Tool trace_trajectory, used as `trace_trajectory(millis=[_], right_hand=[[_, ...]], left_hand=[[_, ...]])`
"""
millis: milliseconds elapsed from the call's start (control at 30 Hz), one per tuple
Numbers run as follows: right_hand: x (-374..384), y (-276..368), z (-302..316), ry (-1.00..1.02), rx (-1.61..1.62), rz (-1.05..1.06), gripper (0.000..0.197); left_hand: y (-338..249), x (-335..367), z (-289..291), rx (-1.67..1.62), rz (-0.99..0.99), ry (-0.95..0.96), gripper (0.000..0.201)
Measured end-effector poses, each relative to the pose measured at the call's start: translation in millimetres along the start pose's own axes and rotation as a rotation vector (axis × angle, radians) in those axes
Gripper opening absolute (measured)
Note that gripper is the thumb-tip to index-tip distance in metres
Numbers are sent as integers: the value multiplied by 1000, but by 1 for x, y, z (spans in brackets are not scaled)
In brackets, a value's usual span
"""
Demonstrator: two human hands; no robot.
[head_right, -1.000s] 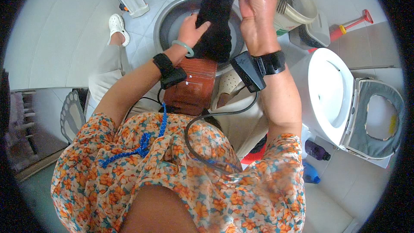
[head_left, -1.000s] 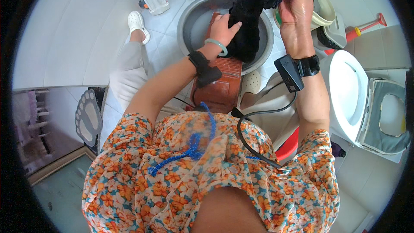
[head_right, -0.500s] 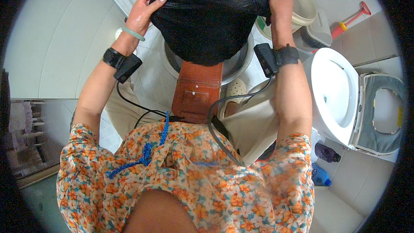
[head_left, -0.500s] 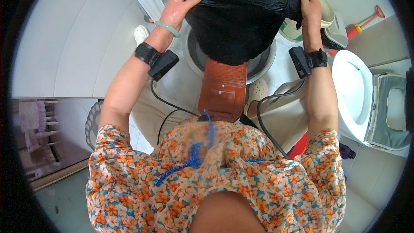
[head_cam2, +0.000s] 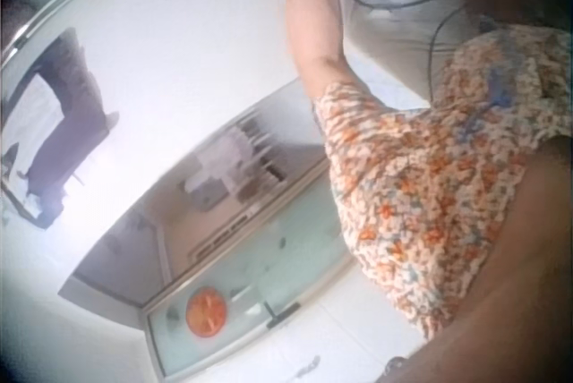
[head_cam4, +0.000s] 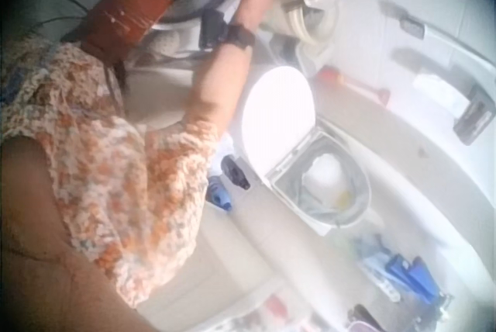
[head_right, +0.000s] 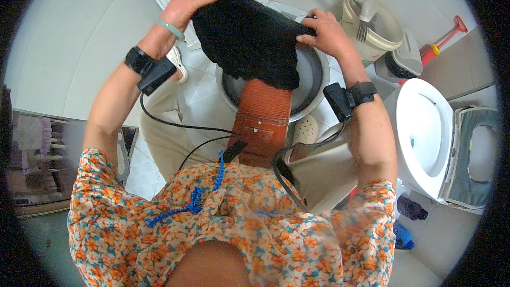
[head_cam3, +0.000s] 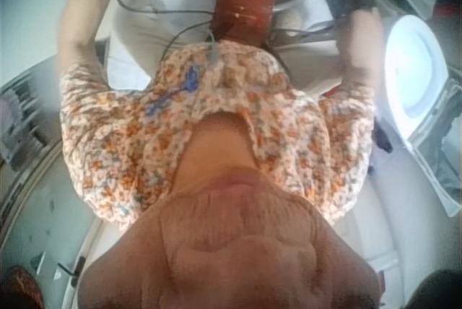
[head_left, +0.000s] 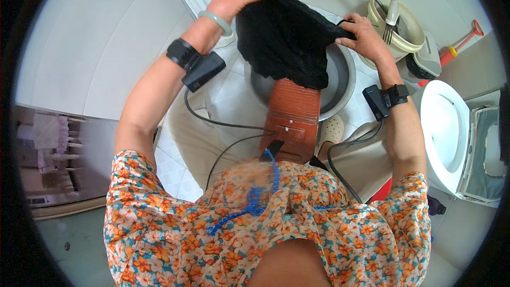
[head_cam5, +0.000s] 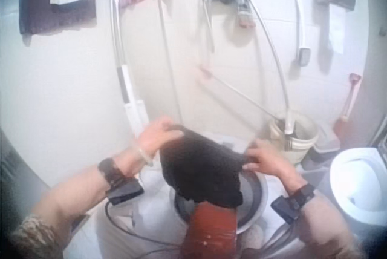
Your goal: The person washes black garments by hand using a washboard in a basin of water and then empties the basin into a toilet.
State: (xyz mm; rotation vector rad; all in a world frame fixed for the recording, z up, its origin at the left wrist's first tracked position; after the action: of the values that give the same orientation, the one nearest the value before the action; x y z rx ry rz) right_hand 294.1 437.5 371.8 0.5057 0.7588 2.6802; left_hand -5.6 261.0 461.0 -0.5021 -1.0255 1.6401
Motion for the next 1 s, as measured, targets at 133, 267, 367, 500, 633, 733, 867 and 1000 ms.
trace_trajectory(millis=[133, 267, 367, 500, 633, 733, 867, 1000], right_hand=[[-2, 25, -14, -59, 154, 116, 59], [11, 60, -56, 122, 741, 45, 49], [12, 40, -66, 198, 814, -99, 34], [9, 42, -43, 16, 733, 10, 17], [11, 12, -17, -215, 943, 42, 21], [8, 15, -12, -160, 735, 36, 21], [-3, 1, -14, 46, 513, 42, 18], [-15, -11, -36, 195, 287, 144, 13]], left_hand=[[-17, -39, -57, -233, 45, 293, 25], [5, -58, -112, -355, 54, 449, 29], [24, -64, -118, -366, 76, 445, 32], [73, -77, -131, 113, -34, 638, 43], [135, -116, -140, 462, -43, 728, 41], [143, -123, -122, 616, -150, 571, 43], [134, -101, -75, 998, -338, 237, 33], [115, -92, -26, 1101, -381, 105, 19]])
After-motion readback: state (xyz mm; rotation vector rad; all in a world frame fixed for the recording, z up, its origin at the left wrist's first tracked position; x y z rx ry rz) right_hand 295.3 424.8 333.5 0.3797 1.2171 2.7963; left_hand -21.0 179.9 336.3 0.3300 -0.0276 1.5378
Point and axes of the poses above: each hand's wrist, its own x-axis towards the middle knuckle, its own z-axis out of the back of the hand, y = z × x, the point moved 2 cm from there along x, towards the middle knuckle, and after that the axes turned 12 degrees about x, right-handed, at the moved point
